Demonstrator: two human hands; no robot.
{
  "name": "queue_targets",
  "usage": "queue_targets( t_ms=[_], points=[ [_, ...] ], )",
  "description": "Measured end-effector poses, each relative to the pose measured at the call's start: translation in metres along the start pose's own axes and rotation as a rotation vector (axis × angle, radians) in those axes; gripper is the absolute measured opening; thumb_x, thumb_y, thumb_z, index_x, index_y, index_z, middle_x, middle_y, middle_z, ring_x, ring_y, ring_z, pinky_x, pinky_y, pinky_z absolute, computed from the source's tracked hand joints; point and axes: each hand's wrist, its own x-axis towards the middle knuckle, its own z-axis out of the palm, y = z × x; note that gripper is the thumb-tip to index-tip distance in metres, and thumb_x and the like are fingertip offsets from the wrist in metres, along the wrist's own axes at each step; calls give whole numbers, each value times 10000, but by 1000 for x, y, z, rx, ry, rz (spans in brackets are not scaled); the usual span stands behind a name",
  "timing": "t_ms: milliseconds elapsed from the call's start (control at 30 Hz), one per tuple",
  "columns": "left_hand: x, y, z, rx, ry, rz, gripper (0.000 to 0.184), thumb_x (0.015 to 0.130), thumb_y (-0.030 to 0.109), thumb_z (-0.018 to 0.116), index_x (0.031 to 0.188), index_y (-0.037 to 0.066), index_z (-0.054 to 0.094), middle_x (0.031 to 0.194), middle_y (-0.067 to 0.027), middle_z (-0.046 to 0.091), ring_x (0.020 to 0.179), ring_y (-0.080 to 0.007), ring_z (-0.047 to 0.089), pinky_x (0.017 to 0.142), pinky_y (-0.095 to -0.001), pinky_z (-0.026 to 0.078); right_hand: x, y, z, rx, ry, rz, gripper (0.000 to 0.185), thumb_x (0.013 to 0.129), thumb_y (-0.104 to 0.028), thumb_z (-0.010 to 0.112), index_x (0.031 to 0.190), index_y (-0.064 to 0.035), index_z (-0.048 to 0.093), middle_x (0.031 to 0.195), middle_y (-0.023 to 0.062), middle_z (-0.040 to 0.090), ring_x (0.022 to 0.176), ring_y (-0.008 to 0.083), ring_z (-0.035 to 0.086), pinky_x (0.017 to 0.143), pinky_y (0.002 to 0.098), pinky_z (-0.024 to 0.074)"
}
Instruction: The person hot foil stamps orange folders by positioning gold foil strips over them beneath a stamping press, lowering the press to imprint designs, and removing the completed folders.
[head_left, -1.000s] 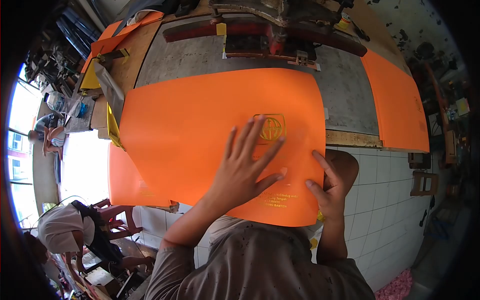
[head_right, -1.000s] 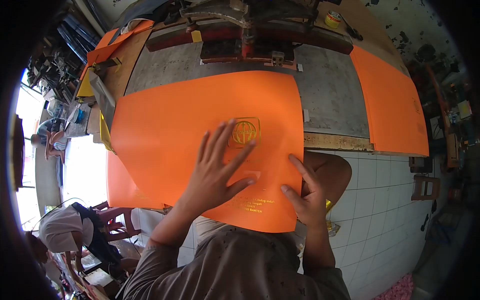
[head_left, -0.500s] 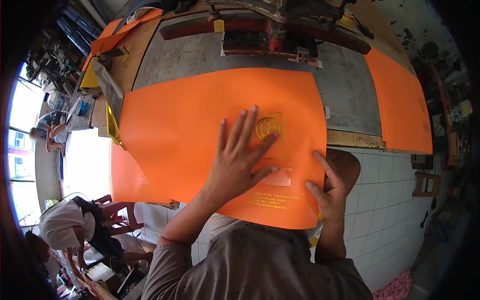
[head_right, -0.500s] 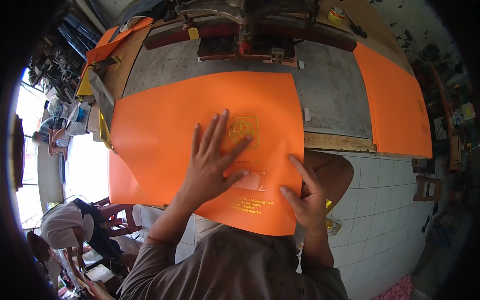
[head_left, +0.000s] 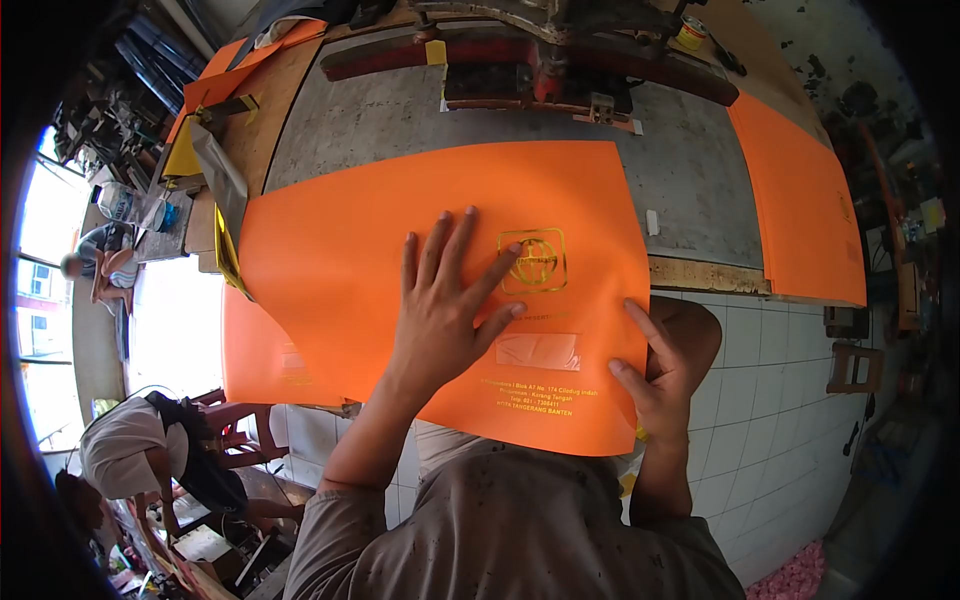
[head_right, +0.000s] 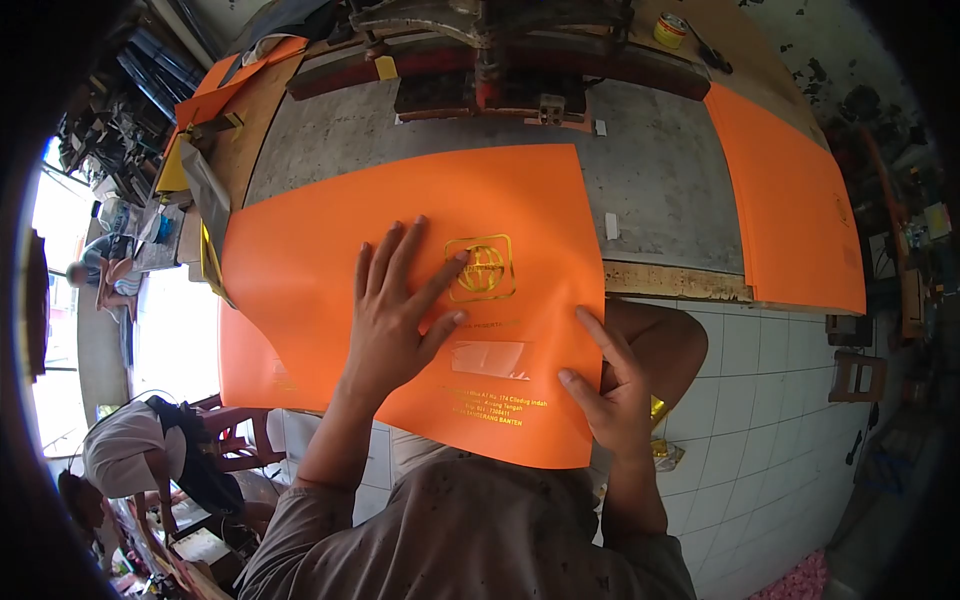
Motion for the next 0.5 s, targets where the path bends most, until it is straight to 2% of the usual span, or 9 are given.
queue_targets(
  t_ms=[367, 500],
  points=[
    [-2, -3, 3, -94, 0, -29, 537, 946, 464, 655, 1422, 219, 608, 1650, -183, 312, 1538, -419, 240, 1228, -632, 127, 0, 4, -2, -39, -13, -6, 627, 895, 51, 704, 1477, 80, 473, 1404, 151, 562, 1287, 194, 565, 1080, 321, 456],
    [-1, 0, 1, -93, -20, -24, 558, 907, 488, 700, 1407, 250, 626, 1656, -194, 289, 1546, -431, 214, 1220, -661, 102, 0, 7, -3, -36, -9, 3, 629, 889, 57, 701, 1474, 85, 473, 1407, 155, 561, 1297, 202, 557, 1098, 330, 439]
  ],
)
